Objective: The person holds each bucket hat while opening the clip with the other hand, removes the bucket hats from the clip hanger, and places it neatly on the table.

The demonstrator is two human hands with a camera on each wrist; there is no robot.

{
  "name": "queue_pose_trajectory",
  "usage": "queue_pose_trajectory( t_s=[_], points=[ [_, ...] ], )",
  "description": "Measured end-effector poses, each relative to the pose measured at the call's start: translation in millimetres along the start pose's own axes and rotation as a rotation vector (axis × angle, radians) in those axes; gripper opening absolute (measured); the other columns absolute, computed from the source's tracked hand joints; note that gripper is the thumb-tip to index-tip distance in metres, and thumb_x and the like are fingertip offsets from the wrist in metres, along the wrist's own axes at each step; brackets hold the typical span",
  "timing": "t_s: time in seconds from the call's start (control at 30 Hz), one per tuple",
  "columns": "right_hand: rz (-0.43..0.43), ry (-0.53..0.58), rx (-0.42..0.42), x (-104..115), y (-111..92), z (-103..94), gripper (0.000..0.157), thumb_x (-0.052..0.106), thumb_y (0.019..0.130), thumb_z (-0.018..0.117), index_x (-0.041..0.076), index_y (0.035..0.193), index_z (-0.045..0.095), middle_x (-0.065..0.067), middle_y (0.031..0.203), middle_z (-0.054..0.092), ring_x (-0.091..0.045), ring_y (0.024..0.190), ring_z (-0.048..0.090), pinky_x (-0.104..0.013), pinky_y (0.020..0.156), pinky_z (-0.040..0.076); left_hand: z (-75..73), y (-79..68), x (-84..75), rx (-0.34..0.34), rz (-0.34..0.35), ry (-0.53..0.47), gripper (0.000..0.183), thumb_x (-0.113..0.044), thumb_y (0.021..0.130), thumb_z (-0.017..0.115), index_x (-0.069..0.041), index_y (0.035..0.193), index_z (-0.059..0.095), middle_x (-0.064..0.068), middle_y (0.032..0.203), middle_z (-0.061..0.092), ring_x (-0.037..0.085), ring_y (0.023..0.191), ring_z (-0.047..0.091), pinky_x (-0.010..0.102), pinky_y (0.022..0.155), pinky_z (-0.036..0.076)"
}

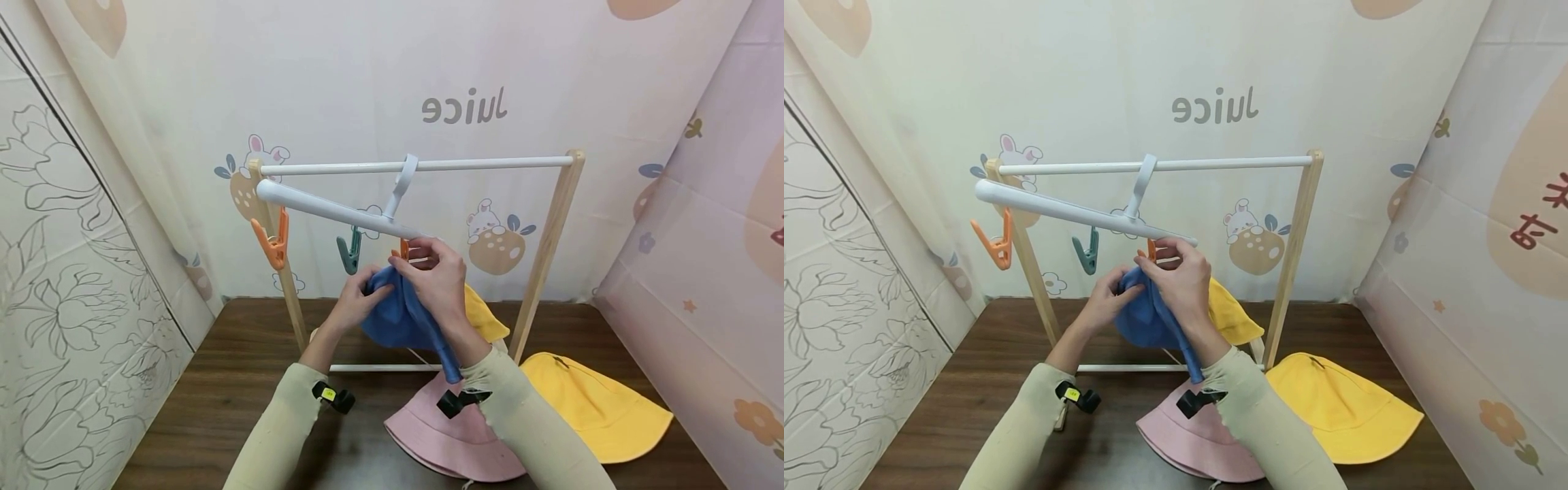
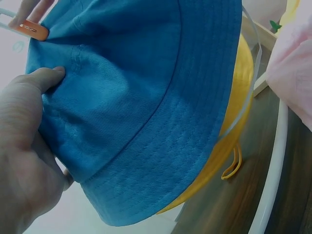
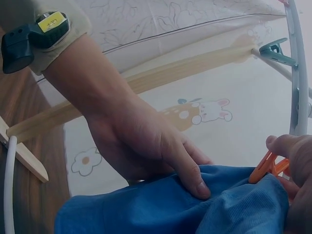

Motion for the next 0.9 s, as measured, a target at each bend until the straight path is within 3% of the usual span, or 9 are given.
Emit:
queue_pose_trajectory(
  t_s=[0.2, 0.37, 0.5, 0.67, 0.9],
  points=[
    [0.008, 0.005, 0.012, 0, 1, -0.5, 0.037, 0.019, 0.096, 0.092, 0.003, 0.127, 0.078, -0.021, 0.116, 0.083, -0.038, 0.098, 0.085, -0.050, 0.100, 0.069, -1.2, -3.7, 0.9, 0.021, -0.021, 0.009, 0.035, -0.015, 0.113, 0.067, -0.004, 0.146, 0.062, 0.023, 0.147, 0.070, 0.037, 0.131, 0.066, 0.057, 0.117, 0.055],
    [0.019, -0.006, 0.020, -1, 1, -1.1, 0.039, 0.020, 0.097, 0.092, 0.004, 0.129, 0.077, -0.021, 0.118, 0.082, -0.039, 0.099, 0.085, -0.050, 0.100, 0.069, -6.9, -7.4, -1.0, 0.014, 0.011, -0.043, 0.049, -0.008, 0.110, 0.066, -0.005, 0.158, 0.054, 0.025, 0.159, 0.064, 0.045, 0.151, 0.059, 0.071, 0.132, 0.041],
    [0.021, -0.011, 0.020, -1, 1, -1.4, 0.039, 0.020, 0.097, 0.091, 0.004, 0.129, 0.077, -0.021, 0.119, 0.082, -0.039, 0.101, 0.084, -0.050, 0.101, 0.069, -10.7, -9.5, -5.4, 0.011, 0.065, -0.055, 0.056, -0.003, 0.109, 0.068, -0.003, 0.161, 0.049, 0.028, 0.162, 0.060, 0.050, 0.159, 0.052, 0.076, 0.135, 0.032],
    [0.019, -0.009, 0.017, -1, 1, -0.9, 0.039, 0.020, 0.097, 0.092, 0.004, 0.129, 0.077, -0.021, 0.119, 0.081, -0.038, 0.100, 0.084, -0.051, 0.101, 0.069, -11.0, -11.9, -11.3, 0.015, 0.131, -0.043, 0.056, 0.003, 0.106, 0.069, -0.001, 0.158, 0.050, 0.032, 0.155, 0.063, 0.052, 0.150, 0.058, 0.076, 0.130, 0.040],
    [0.015, 0.002, 0.016, -1, 0, -0.6, 0.038, 0.019, 0.097, 0.091, 0.004, 0.129, 0.077, -0.021, 0.117, 0.082, -0.038, 0.099, 0.084, -0.051, 0.100, 0.069, -10.3, -13.0, -12.1, 0.010, 0.170, -0.034, 0.052, 0.004, 0.106, 0.068, 0.000, 0.155, 0.050, 0.032, 0.148, 0.069, 0.047, 0.140, 0.064, 0.070, 0.125, 0.047]
  ],
)
Point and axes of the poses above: each hand's wrist, its own y-axis towards the middle knuckle, its own z-axis out of the palm, x = y × z, the point moved 9 cm from there along y, towards the middle knuckle
